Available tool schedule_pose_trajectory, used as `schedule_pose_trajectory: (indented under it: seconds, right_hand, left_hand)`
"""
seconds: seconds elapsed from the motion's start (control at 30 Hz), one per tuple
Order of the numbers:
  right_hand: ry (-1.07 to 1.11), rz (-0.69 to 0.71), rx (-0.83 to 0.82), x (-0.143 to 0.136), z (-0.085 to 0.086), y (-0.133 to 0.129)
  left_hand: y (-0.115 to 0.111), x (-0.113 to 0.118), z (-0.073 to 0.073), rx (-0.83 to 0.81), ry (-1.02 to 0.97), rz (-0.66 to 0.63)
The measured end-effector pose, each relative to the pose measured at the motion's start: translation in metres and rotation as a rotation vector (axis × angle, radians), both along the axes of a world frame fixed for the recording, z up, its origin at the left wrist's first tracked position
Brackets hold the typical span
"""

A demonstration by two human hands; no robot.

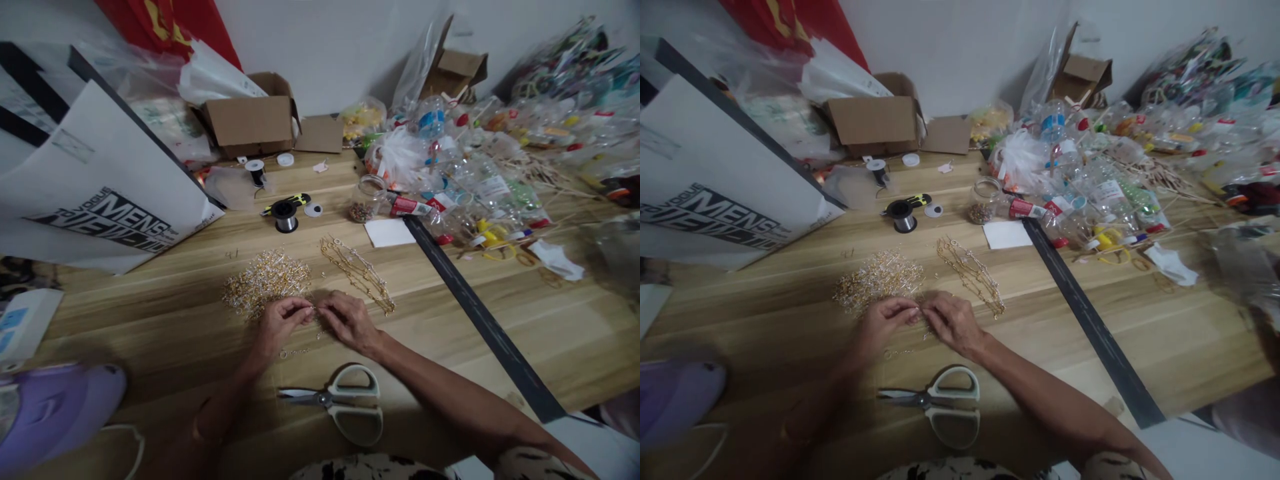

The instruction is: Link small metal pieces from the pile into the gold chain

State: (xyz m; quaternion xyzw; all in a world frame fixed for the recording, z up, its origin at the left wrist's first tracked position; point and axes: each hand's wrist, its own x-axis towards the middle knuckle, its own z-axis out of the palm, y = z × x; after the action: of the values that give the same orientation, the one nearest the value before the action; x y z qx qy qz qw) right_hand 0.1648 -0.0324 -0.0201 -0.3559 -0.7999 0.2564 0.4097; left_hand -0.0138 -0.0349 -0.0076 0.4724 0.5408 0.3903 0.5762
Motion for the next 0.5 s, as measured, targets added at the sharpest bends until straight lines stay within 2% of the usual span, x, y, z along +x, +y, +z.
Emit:
schedule_pose_trajectory:
  seconds: [0.5]
  right_hand:
    - [-0.049,0.005,-0.017,0.0011,-0.0015,-0.0003]
  left_hand:
    - [-0.0004,0.0023,0.0008,-0.006,0.016,0.019]
